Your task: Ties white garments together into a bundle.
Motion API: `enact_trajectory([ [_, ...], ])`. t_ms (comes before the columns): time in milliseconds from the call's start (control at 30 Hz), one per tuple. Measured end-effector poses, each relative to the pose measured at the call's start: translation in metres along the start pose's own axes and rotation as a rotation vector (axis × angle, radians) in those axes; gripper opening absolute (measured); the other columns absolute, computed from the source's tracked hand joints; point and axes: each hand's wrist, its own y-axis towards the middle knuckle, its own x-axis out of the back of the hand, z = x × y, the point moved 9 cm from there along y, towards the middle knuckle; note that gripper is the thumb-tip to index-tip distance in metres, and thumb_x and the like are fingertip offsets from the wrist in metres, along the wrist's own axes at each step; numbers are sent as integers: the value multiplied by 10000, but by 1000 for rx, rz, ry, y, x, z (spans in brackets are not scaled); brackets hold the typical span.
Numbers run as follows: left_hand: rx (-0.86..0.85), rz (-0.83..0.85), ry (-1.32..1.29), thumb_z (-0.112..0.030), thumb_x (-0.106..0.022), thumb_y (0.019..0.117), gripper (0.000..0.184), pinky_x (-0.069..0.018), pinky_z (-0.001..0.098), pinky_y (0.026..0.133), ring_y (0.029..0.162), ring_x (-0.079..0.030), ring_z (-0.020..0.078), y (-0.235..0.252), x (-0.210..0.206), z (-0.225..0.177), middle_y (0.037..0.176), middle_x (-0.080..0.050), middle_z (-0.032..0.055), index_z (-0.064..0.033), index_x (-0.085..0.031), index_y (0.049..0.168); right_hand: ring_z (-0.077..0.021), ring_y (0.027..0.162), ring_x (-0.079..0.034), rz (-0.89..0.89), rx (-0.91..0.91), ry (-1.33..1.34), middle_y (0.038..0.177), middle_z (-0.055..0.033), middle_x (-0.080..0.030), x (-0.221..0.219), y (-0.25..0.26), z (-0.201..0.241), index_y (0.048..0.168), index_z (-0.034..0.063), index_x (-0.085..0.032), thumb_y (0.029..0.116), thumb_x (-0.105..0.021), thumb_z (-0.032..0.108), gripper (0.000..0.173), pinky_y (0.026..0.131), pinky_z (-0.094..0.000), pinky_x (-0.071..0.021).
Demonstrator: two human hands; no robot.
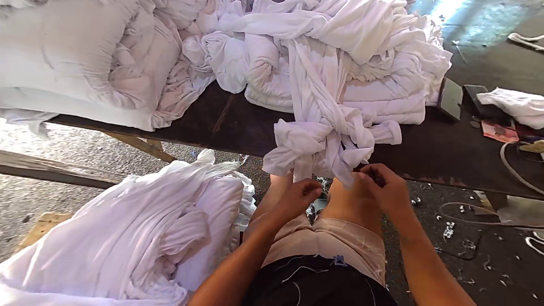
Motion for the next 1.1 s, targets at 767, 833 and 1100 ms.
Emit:
enact_trajectory([
  [767,-24,-82,-239,-133,-515,1055,377,-499,339,1004,1160,-617,200,20,-31,0,1347,-577,220,95,-530,1354,-139,818,-647,119,70,-21,1062,-184,-699,-46,-20,-6,1023,-50,-707,960,-619,99,184,717,-255,-536],
  [833,-36,-117,-328,-161,-486,1062,427,-473,337,1043,1223,-584,188,21,-26,1,1390,-554,217,93,-485,1406,-49,775,-610,133,125,71,1084,-156,-698,-46,-27,11,1013,-45,-690,964,-598,92,172,669,-164,-499],
  [1100,-49,-94,-428,-83,-507,1034,375,-486,306,1020,1171,-603,142,23,-29,-5,1311,-605,177,97,-511,1362,-347,1042,-678,332,-140,-208,1305,-245,-630,-55,-17,-10,1105,-4,-726,988,-654,226,268,892,-510,-548],
])
